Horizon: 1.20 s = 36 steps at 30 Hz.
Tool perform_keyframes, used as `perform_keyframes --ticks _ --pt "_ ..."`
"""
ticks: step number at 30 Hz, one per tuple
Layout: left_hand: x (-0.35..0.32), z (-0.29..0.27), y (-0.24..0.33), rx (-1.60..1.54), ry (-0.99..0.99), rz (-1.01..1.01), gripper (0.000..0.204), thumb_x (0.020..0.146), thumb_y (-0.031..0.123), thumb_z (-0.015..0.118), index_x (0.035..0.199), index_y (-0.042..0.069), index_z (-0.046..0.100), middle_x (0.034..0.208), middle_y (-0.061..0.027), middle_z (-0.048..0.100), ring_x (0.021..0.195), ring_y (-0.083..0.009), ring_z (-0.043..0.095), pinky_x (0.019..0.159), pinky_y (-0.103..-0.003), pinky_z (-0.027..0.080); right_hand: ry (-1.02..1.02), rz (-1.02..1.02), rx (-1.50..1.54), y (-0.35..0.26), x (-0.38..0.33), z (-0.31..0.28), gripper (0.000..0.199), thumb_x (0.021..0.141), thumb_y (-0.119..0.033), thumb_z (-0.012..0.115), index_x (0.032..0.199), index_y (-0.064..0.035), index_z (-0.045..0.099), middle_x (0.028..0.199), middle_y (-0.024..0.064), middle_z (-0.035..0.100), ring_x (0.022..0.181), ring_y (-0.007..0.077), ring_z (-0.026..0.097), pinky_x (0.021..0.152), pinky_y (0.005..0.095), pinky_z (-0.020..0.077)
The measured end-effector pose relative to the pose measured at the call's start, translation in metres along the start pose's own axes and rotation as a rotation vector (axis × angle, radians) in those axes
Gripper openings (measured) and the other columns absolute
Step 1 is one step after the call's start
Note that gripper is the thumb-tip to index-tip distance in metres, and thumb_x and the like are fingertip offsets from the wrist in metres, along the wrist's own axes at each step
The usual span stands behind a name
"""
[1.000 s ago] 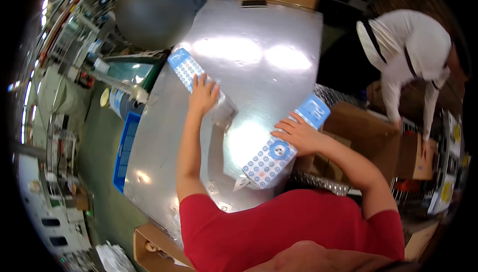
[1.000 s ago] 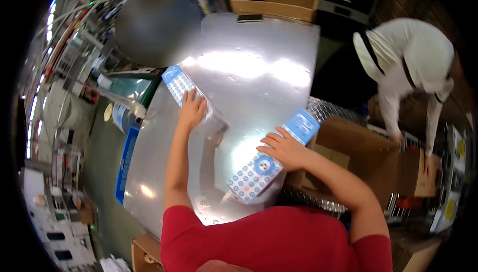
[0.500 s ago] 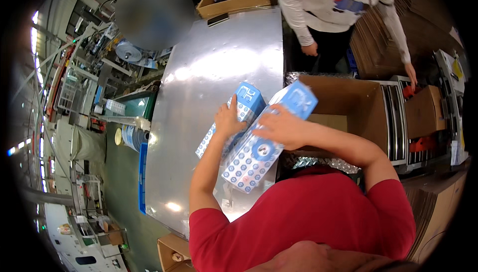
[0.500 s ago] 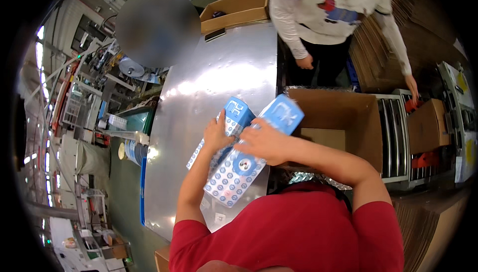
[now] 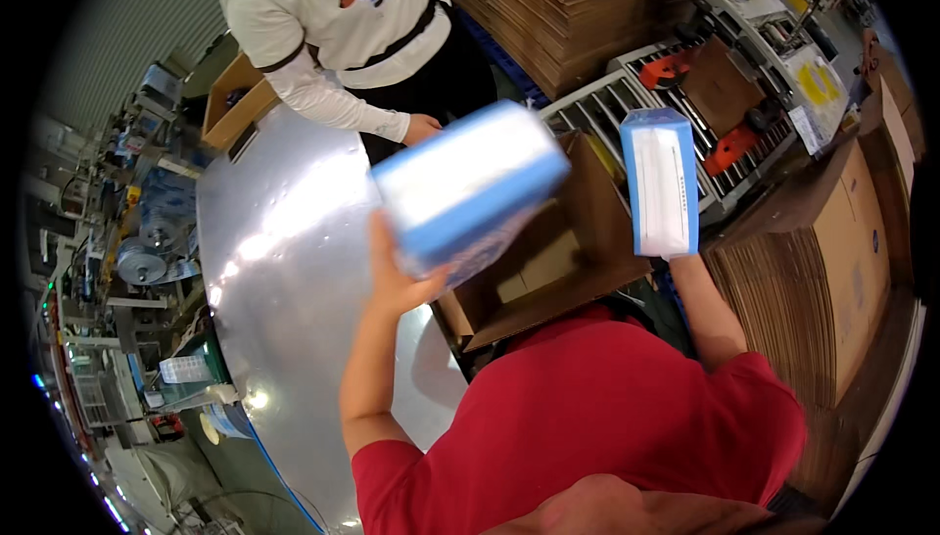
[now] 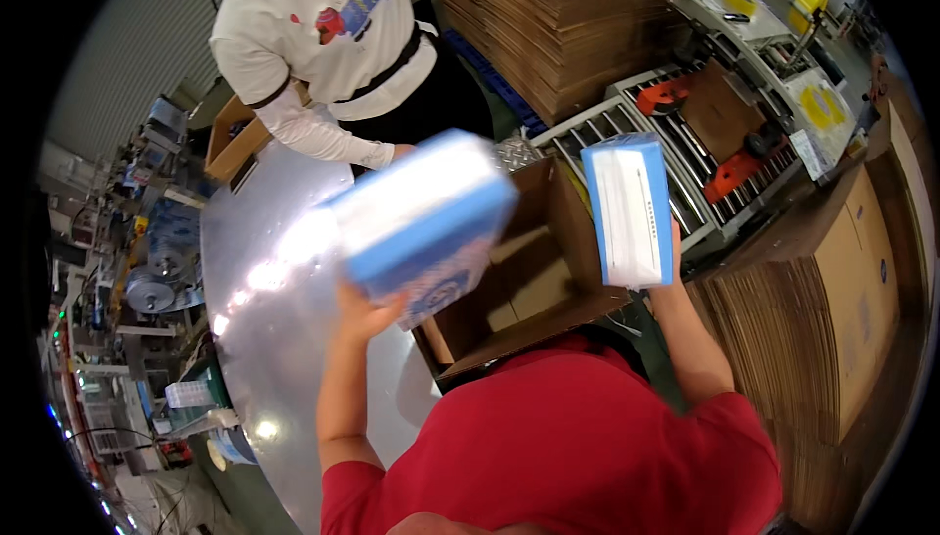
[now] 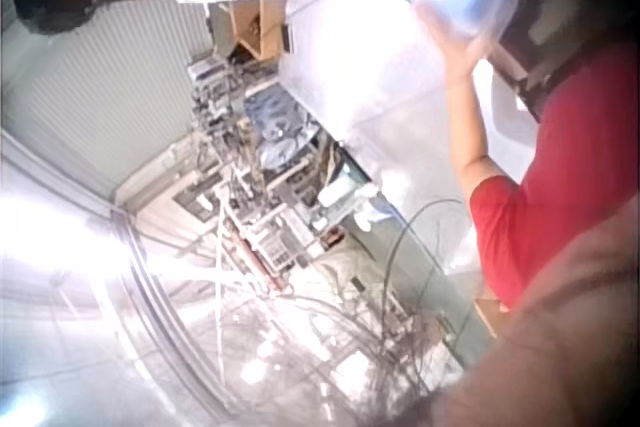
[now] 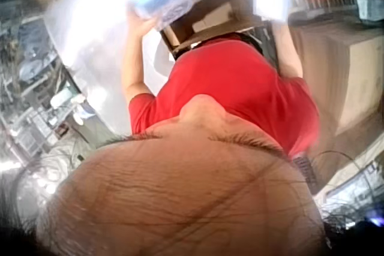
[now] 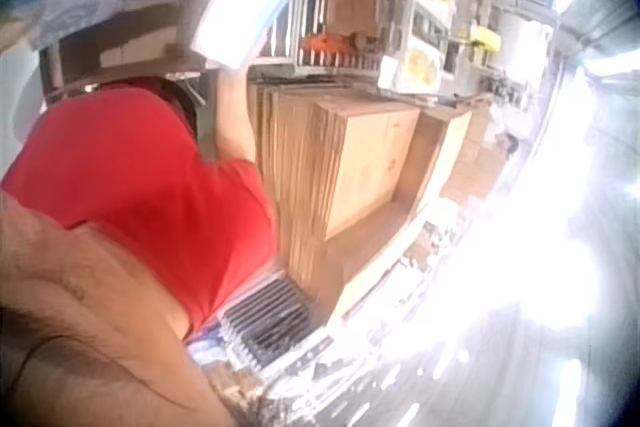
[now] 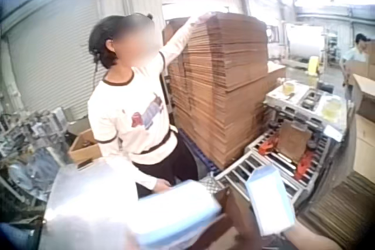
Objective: The person packs boxes with blue rectangular products by placing the items inside, folding cardboard flaps, and pushing the boxes onto a conveyor belt.
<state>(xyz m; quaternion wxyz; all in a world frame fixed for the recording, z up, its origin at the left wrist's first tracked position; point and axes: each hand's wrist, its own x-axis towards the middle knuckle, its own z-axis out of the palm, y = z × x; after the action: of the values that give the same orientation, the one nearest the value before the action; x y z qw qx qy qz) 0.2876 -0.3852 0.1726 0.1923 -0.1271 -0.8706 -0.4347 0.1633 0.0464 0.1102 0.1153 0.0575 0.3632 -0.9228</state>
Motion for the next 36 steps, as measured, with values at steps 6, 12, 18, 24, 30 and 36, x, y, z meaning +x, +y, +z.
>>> perform_keyframes --ticks 6,12,18,24,30,36 --pt "-0.019 0.16 -0.035 -0.153 -1.039 -0.312 0.089 0.079 0.053 0.053 0.142 0.005 0.014 0.113 -0.0305 0.052 0.102 -0.0425 0.053 0.088 -0.042 0.043 -0.073 0.142 -0.065 -0.029 -0.027 0.051 0.067 0.081 -0.04 0.054 0.132 -0.0008 0.037 0.124 0.0171 0.05 0.107 0.0296 0.055 0.089 0.0411 0.0476" --pt "-0.069 0.177 -0.069 0.259 -1.182 -0.301 0.055 0.079 0.041 0.053 0.118 0.003 0.049 0.114 -0.0224 0.056 0.11 -0.0334 0.051 0.092 -0.039 0.041 -1.015 -0.472 -1.711 -0.016 -0.025 0.171 0.069 0.066 -0.014 0.072 0.129 -0.0143 0.044 0.116 0.0223 0.049 0.113 0.0352 0.045 0.092 0.0464 0.039" --pt "-0.083 0.213 -0.088 0.311 -1.36 -0.427 0.038 0.076 0.028 0.056 0.105 0.004 0.063 0.104 -0.0174 0.063 0.09 -0.032 0.061 0.075 -0.043 0.048 -1.418 -0.852 -2.351 0.149 0.064 0.11 0.077 0.075 -0.009 0.059 0.14 -0.0355 0.027 0.114 0.0249 0.046 0.108 0.0379 0.044 0.085 0.061 0.0357" --pt "-0.096 0.089 -0.013 -0.141 -0.141 -0.5 0.035 0.082 0.016 0.054 0.115 0.004 0.053 0.107 -0.0169 0.059 0.101 -0.0337 0.054 0.086 -0.041 0.043 -1.382 0.481 -2.326 0.264 0.099 -0.014 0.109 0.066 -0.02 0.073 0.145 -0.0261 -0.002 0.135 0.0296 0.028 0.123 0.046 0.033 0.101 0.0459 0.0332" --pt "-0.315 0.004 0.006 0.919 0.642 -1.09 0.032 0.078 0.014 0.052 0.106 0.001 0.059 0.114 -0.0213 0.054 0.109 -0.0382 0.047 0.095 -0.046 0.035 -1.534 0.674 -2.411 0.279 0.085 0.038 0.093 0.07 -0.025 0.071 0.143 -0.0122 0.014 0.141 0.0249 0.024 0.129 0.0368 0.03 0.1 0.0457 0.0342" --pt "-0.458 -0.024 0.089 0.86 0.88 -1.365 0.054 0.082 0.022 0.061 0.128 0.0 0.043 0.13 -0.0229 0.043 0.12 -0.0375 0.04 0.101 -0.042 0.031 -1.301 0.421 -1.578 0.256 0.093 0.082 0.051 0.082 -0.015 0.06 0.128 -0.002 0.044 0.121 0.0178 0.052 0.106 0.0276 0.054 0.086 0.0352 0.0458"
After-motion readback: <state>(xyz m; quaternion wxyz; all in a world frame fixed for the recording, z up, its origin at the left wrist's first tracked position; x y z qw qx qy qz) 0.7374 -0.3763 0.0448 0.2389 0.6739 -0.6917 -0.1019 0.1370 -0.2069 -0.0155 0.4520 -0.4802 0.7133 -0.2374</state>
